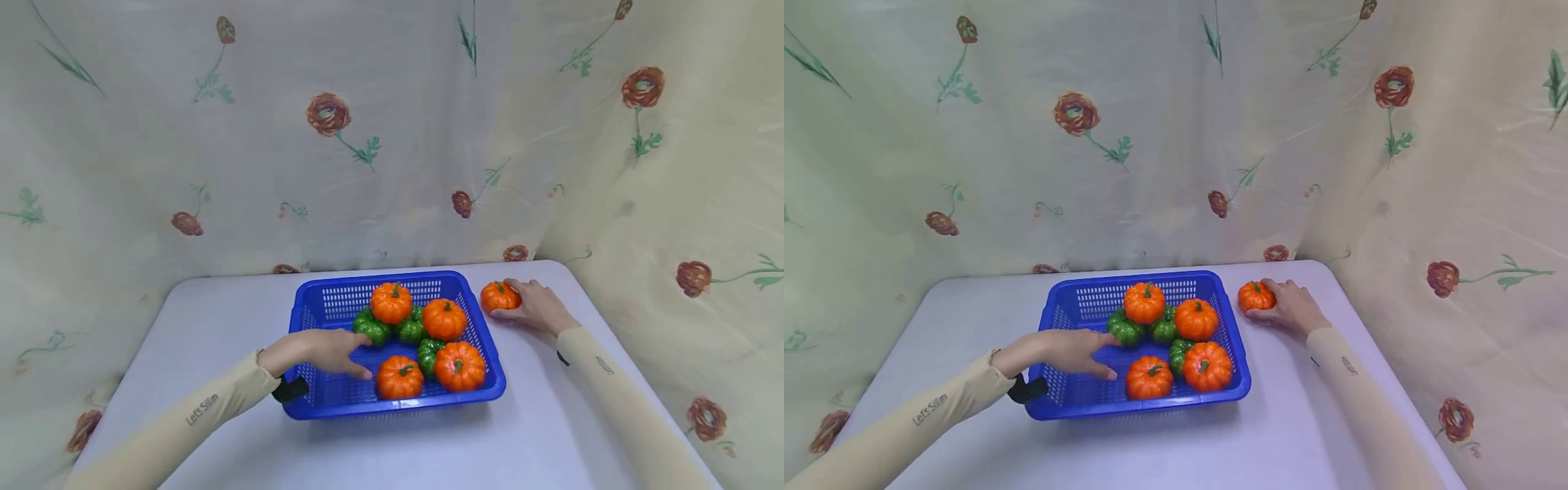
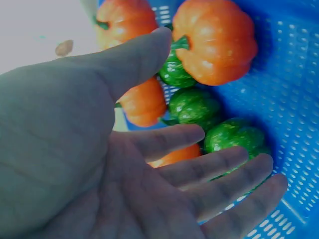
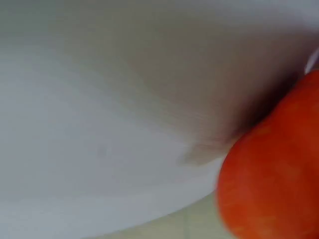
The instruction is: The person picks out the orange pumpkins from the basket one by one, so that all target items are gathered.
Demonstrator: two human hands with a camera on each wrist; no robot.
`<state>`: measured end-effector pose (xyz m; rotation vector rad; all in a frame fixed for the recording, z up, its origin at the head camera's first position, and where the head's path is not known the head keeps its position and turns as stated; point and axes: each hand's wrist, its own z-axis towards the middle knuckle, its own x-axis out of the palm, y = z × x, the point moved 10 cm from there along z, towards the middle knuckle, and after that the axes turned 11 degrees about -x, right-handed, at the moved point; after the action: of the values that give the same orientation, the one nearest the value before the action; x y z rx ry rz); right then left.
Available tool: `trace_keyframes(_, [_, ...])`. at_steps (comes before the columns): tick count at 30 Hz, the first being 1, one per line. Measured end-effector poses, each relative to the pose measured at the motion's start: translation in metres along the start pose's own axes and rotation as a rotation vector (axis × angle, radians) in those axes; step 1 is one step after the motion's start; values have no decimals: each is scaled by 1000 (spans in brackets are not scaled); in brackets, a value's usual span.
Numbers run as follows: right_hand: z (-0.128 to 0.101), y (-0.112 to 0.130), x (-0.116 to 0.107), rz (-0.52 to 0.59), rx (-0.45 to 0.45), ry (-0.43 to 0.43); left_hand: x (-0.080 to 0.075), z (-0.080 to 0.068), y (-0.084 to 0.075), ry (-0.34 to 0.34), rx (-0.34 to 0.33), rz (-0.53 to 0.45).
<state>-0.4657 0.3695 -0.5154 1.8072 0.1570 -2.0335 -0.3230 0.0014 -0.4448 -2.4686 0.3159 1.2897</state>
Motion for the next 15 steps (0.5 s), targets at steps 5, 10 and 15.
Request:
trace_keyframes(5, [-40,-1,-8,12,-24,-63,-11,-2,-6,-28,53,-10])
trace_keyframes(10, [-83,12,-8,-35,-101,-66,-15,-2,-19,-42,103,7])
trace_keyframes(15, [-133,25,-12,45,-77,-125,-23,-15,-36,-160,156,-51])
